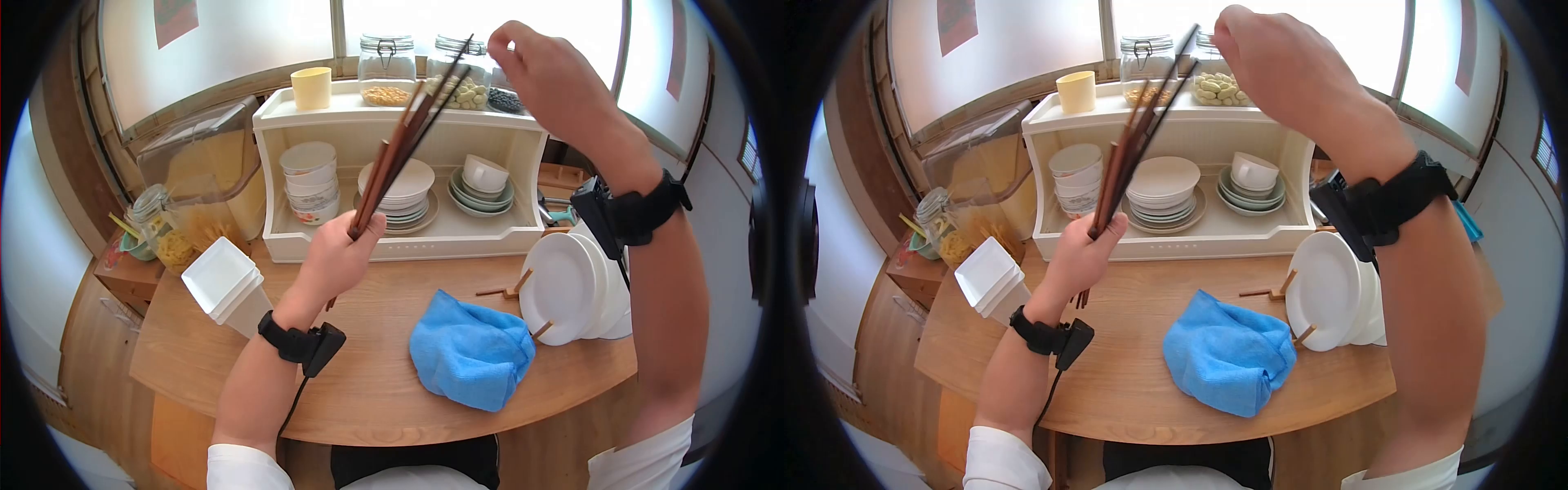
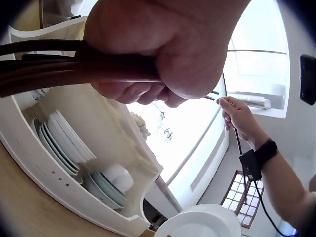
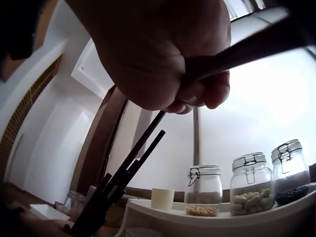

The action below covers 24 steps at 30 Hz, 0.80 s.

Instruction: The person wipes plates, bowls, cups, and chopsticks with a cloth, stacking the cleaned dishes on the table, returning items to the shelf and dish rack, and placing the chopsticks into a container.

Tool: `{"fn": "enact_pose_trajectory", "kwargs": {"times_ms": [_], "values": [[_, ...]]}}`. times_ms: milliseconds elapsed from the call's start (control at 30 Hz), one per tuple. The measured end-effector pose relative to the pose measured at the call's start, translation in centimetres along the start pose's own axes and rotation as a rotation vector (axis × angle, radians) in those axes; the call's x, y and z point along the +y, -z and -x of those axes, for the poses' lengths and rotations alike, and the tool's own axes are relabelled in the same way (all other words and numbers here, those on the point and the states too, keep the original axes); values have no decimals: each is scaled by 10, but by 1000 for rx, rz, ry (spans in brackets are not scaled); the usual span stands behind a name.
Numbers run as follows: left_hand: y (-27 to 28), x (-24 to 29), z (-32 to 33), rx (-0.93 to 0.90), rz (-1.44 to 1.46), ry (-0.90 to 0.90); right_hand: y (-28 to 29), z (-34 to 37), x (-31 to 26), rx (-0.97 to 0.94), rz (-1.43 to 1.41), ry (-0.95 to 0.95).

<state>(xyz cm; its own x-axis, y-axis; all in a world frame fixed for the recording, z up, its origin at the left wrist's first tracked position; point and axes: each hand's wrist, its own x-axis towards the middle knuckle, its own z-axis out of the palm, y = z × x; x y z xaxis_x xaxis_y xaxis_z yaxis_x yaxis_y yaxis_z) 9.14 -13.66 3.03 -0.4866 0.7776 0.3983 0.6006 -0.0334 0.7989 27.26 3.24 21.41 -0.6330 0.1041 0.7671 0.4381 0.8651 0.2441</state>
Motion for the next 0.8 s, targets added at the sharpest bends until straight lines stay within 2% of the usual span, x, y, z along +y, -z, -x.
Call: {"fn": "enact_pose_trajectory", "kwargs": {"times_ms": [33,133,167,233,267,333,367,433,467,533,567,633,667,733,767,800], "values": [[0,1,-1,3,-4,1,9,-5,-8,3,-4,1],[-2,6,-3,163,322,102,27,-9,-33,269,-278,19],[1,11,-2,163,321,103,24,-8,-37,269,-279,19],[5,21,1,163,623,160,12,-5,-42,454,-436,21],[8,24,1,153,717,170,8,-3,-45,452,-440,22],[8,23,3,102,768,164,1,3,-50,577,-389,19],[8,23,4,46,820,152,-3,5,-53,578,-394,18],[2,27,8,27,815,117,-9,9,-59,662,-631,-21],[-2,32,11,-7,879,162,2,13,-71,662,-635,-20],[-6,37,12,-93,1007,216,31,24,-95,544,-663,-232],[-9,39,11,-92,1010,224,19,25,-94,536,-664,-235],[-13,44,8,-107,1051,234,-11,29,-96,944,-552,216],[-8,47,9,-173,1057,277,-12,37,-98,928,-560,214],[-10,50,8,-128,1098,295,-2,58,-107,525,-790,426],[-11,52,6,-93,1127,300,-5,65,-110,452,-701,523],[-13,51,5,-62,1152,307,-12,76,-114,433,-700,529]]}}
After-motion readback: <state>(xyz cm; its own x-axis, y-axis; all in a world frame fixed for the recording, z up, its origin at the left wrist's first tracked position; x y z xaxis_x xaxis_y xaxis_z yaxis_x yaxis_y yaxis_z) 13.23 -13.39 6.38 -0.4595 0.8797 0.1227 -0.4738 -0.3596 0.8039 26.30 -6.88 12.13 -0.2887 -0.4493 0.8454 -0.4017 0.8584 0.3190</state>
